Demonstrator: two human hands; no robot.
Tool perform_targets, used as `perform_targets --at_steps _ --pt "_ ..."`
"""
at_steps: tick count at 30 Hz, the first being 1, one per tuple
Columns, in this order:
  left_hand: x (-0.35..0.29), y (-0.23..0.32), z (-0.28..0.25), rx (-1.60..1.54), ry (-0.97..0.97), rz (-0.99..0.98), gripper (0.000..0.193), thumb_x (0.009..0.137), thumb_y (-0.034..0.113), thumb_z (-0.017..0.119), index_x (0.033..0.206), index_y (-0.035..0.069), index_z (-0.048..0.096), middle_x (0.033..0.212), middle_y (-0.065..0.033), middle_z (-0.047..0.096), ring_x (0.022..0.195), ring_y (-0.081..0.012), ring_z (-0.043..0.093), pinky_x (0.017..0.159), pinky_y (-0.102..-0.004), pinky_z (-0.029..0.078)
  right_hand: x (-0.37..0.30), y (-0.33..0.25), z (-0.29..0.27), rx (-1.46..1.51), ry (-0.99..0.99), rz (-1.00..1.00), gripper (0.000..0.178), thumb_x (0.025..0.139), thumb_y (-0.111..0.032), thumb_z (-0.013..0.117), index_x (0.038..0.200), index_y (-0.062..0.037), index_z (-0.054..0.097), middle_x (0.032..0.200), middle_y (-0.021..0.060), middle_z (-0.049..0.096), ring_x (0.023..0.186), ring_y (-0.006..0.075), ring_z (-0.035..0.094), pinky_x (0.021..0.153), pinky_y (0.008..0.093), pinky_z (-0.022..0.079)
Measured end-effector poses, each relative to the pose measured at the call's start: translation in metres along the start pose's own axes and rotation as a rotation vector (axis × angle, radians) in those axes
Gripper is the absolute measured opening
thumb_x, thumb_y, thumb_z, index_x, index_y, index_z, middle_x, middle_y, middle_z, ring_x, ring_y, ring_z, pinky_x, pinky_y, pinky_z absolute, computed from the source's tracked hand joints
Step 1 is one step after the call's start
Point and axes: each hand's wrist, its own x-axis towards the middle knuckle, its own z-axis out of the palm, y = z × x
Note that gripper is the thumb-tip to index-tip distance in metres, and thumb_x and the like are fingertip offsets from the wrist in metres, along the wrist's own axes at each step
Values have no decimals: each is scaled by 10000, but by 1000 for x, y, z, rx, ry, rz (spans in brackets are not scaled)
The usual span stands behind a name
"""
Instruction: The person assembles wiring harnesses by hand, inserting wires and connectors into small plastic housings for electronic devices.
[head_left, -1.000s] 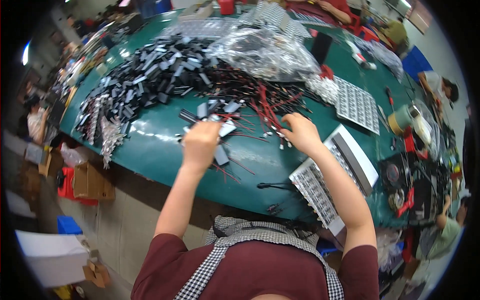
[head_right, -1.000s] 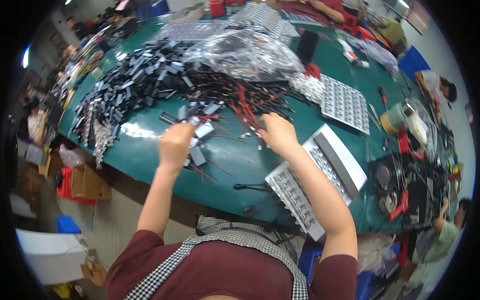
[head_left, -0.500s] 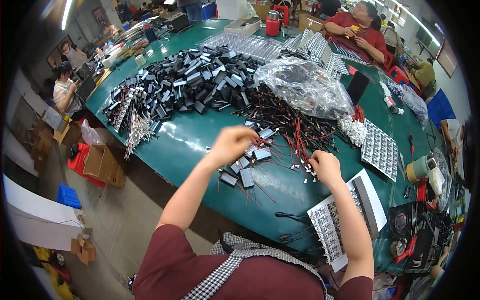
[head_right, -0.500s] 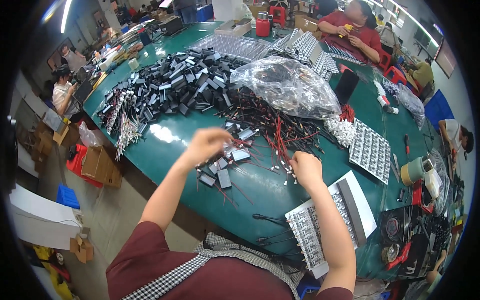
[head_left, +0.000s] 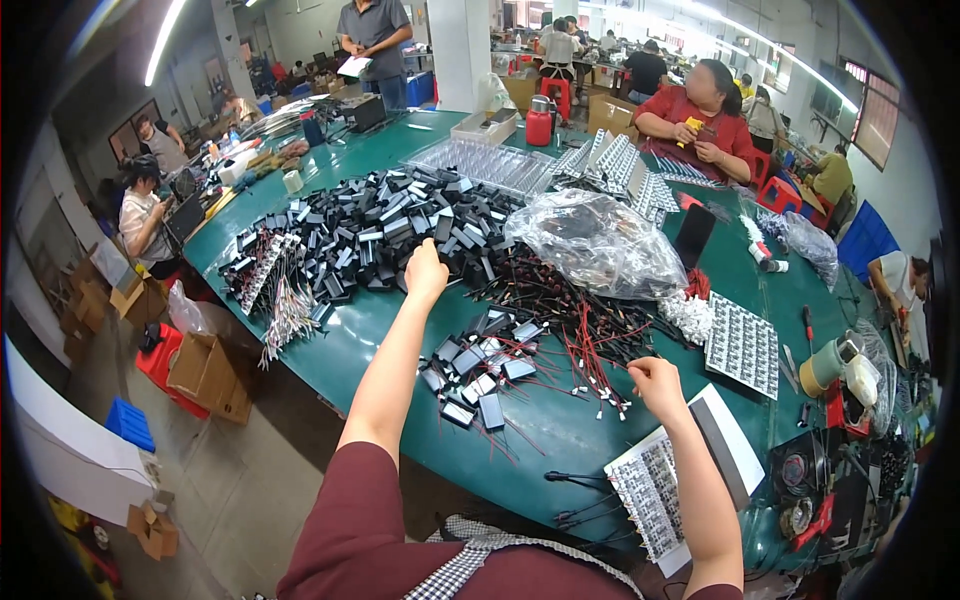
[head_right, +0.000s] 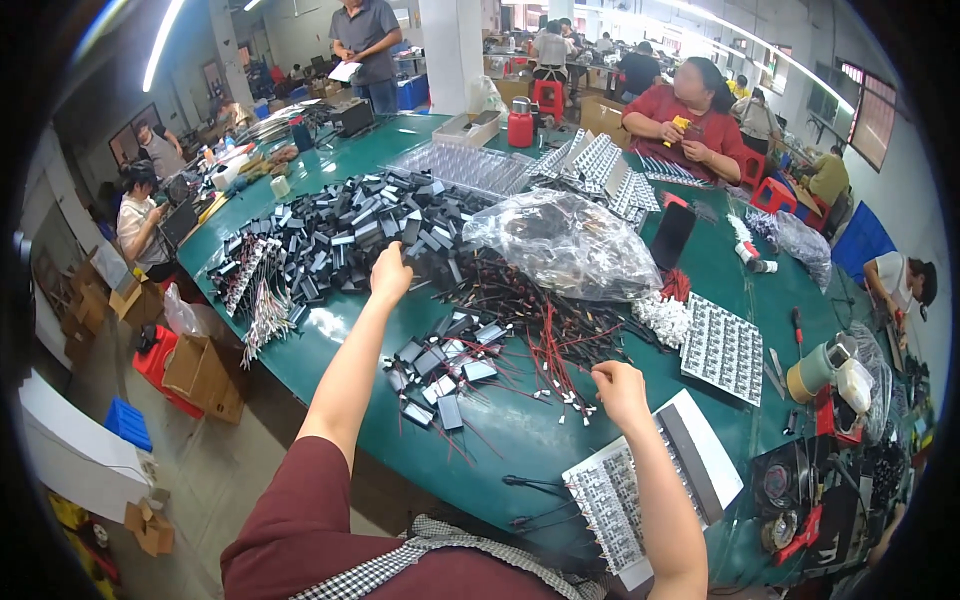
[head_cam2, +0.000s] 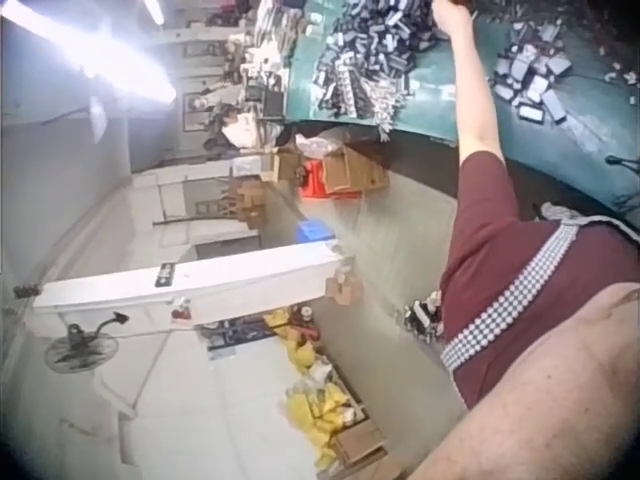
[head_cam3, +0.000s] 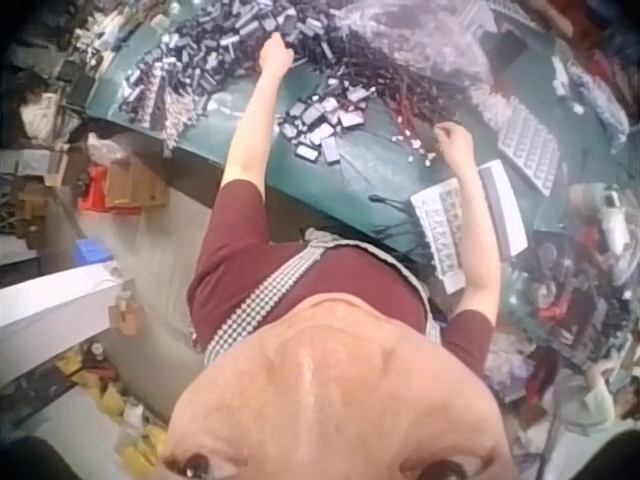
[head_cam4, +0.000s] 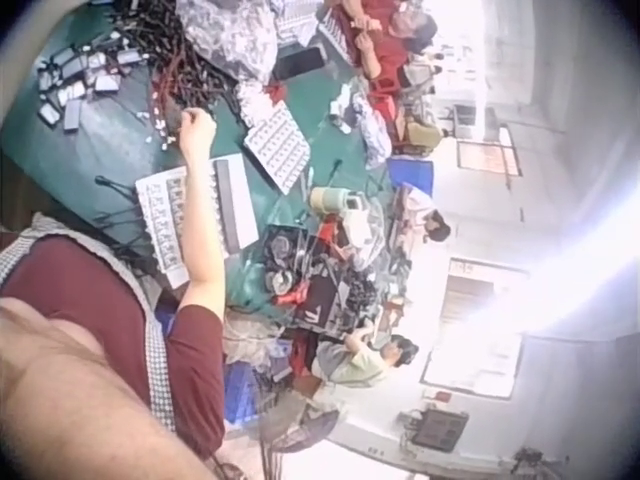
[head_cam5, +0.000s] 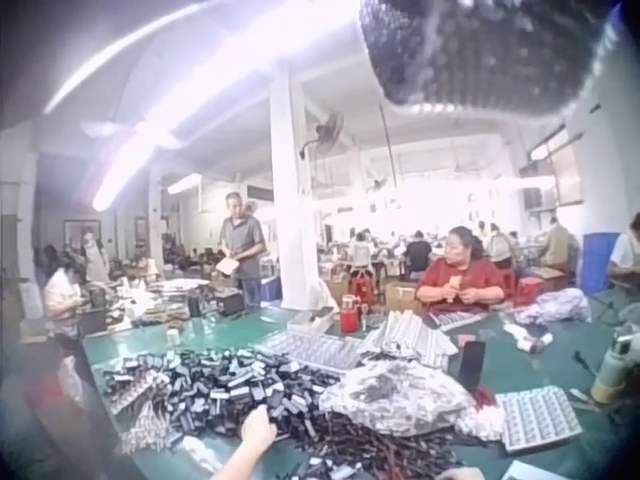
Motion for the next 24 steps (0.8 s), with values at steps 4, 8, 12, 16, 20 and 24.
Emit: perform_targets --at_steps 4,8,12,16,20,24 --pt "1 -13 -13 -47 -15 -11 470 693 17 518 1163 7 517 1007 -223 605 844 -354 622 763 -397 500 -1 -1 -2 224 -42 95 158 829 -84 558 882 55 610 715 83 633 564 140 610 520 277 473" --pt "-20 -29 -24 -970 -354 -522 628 653 -109 403 1239 96 494 976 -156 567 609 -249 615 555 -343 528 -7 10 -6 418 -132 203 168 873 -145 531 888 13 587 662 9 546 539 88 504 467 239 390" --pt "-46 -53 -32 -1174 -520 -635 606 651 -102 419 1220 90 501 963 -128 558 672 -247 602 573 -330 516 -22 2 -16 407 -152 305 188 899 -213 516 886 -34 573 640 -23 497 545 56 415 480 208 316" --pt "-71 -33 -55 -1353 -524 -679 561 654 -65 429 1204 27 490 887 -93 581 738 -243 601 679 -339 508 -29 1 -17 770 -194 200 195 900 -242 527 924 -49 536 642 -29 500 563 58 420 511 220 339" --pt "-117 3 -64 -1624 -637 -607 366 730 -45 553 1089 12 513 823 -98 581 769 -223 600 698 -344 505 -43 -35 -12 922 -216 196 183 912 -236 512 919 -53 518 662 -10 518 547 45 401 497 189 326" --pt "-179 104 -83 -1600 -754 -326 273 749 27 676 1007 -13 596 739 -34 584 668 -132 572 625 -249 467 -66 -67 -11 830 -254 153 142 926 -235 493 902 -97 471 660 -52 418 526 23 284 465 180 226"
